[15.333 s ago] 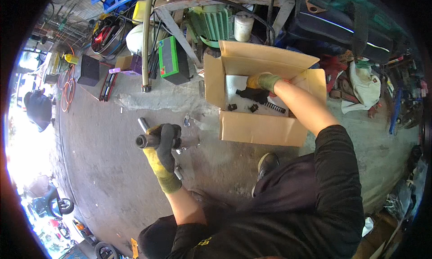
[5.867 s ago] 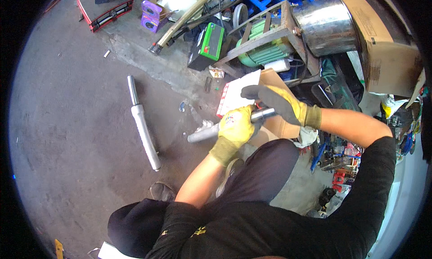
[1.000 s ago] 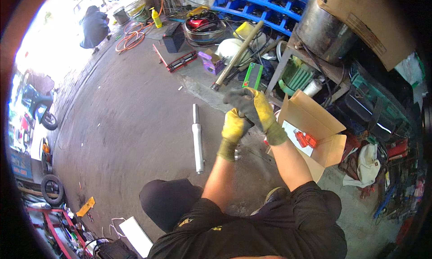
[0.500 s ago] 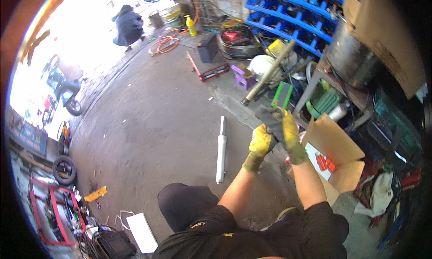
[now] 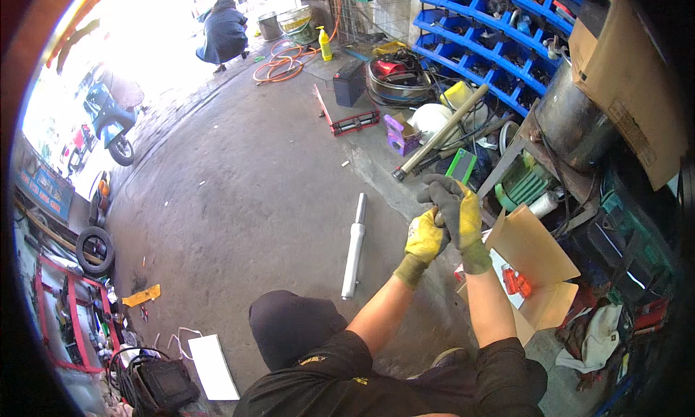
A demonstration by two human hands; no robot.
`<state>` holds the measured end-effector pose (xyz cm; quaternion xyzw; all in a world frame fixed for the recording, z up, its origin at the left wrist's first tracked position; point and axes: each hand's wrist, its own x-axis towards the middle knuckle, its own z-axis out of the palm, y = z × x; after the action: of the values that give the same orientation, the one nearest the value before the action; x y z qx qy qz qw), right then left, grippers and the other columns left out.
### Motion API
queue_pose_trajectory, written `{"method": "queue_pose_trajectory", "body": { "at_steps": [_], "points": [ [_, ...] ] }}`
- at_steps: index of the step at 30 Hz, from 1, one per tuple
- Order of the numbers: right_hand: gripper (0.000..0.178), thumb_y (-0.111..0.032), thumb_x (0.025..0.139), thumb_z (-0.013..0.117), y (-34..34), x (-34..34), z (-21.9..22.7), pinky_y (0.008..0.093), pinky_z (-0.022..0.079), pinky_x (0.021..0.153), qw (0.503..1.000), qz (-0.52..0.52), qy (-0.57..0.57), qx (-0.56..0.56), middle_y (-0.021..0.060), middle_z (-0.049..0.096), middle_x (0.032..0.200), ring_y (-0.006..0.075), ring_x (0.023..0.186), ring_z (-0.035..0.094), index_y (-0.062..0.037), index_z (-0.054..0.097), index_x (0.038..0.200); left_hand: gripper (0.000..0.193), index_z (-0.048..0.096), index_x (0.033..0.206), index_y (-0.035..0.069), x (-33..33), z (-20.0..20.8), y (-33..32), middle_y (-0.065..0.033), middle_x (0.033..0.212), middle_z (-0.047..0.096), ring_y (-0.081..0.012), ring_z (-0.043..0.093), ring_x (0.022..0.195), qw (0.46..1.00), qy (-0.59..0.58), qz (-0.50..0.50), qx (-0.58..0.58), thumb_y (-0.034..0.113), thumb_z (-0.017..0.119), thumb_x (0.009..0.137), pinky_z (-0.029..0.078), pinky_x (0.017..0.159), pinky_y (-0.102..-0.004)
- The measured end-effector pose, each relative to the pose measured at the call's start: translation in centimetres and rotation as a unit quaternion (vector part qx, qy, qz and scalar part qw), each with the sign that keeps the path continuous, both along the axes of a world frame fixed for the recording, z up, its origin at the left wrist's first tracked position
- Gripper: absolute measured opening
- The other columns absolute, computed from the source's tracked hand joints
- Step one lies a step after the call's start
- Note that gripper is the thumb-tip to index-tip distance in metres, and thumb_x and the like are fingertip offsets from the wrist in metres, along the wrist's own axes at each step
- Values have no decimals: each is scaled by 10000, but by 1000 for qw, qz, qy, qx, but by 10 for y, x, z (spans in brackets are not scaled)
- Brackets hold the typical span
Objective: The person sits on the workshop floor and assembles a mechanical component by inserting a spring into a cylindrical housing. They repeatedly test the fit and alignment of the parts, handling the spring and housing with gloved hands.
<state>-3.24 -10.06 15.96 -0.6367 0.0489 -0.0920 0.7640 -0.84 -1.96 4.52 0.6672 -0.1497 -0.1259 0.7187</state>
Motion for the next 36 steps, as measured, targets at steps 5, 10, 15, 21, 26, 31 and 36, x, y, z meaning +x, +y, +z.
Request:
{"method": "queue_pose_trajectory", "body": {
  "at_steps": [5, 10, 15, 21, 26, 31, 36],
  "points": [
    [341, -186, 900, 806, -38, -22, 7, 355, 531, 1033, 950, 293, 3, -109, 102, 777, 1185, 203, 1156, 696, 4, 762, 1179, 385, 705, 1121, 29, 5, 33, 65, -33, 910, 688, -148, 665, 753, 929, 115, -322, -138, 0, 856, 767, 522, 600, -326],
    [321, -294, 981, 738, -27, -3, -47, 343, 539, 973, 963, 78, -38, -256, 74, 777, 1170, 181, 1106, 685, -6, 769, 1117, 391, 708, 1202, 55, -8, 25, 44, -35, 891, 703, -143, 655, 736, 950, 137, -165, -228, 74, 784, 818, 501, 600, -310],
    [411, -325, 968, 770, -35, -2, -20, 305, 545, 847, 983, 122, -45, -132, 43, 768, 1149, 120, 949, 666, -10, 748, 1231, 234, 745, 1059, 32, 6, 24, 29, -32, 870, 710, -133, 644, 711, 964, 80, -203, -153, 86, 754, 831, 485, 578, -313],
    [441, -207, 895, 790, -46, -12, 16, 347, 503, 1108, 914, 343, -68, -207, 113, 738, 1335, 182, 1280, 658, 13, 746, 1275, 342, 748, 1133, 24, 5, 25, 54, -32, 852, 707, -91, 615, 697, 918, 174, -327, -142, 171, 849, 842, 463, 556, -263],
    [206, -140, 940, 754, -19, 6, -23, 230, 493, 689, 998, 15, 33, -49, 8, 745, 946, 71, 765, 621, -14, 779, 1102, 276, 737, 1134, 27, 7, 1, 8, -93, 897, 716, -225, 663, 821, 997, 52, -49, -24, 187, 749, 910, 513, 684, -356],
    [208, -189, 968, 766, -18, 7, -11, 227, 495, 692, 998, 14, 31, -58, -7, 731, 915, 63, 773, 623, -28, 800, 1095, 253, 716, 1109, 12, 1, 18, 2, -83, 873, 751, -229, 721, 803, 997, 64, -27, 18, 133, 739, 888, 550, 680, -383],
    [321, -195, 909, 805, -46, -20, 16, 236, 556, 803, 943, 306, 59, -119, 77, 757, 1212, 110, 935, 720, -8, 783, 1168, 418, 715, 1170, 5, 12, 47, 60, -58, 973, 714, -118, 681, 757, 907, 110, -377, -149, 8, 818, 764, 521, 562, -275]
  ]
}}
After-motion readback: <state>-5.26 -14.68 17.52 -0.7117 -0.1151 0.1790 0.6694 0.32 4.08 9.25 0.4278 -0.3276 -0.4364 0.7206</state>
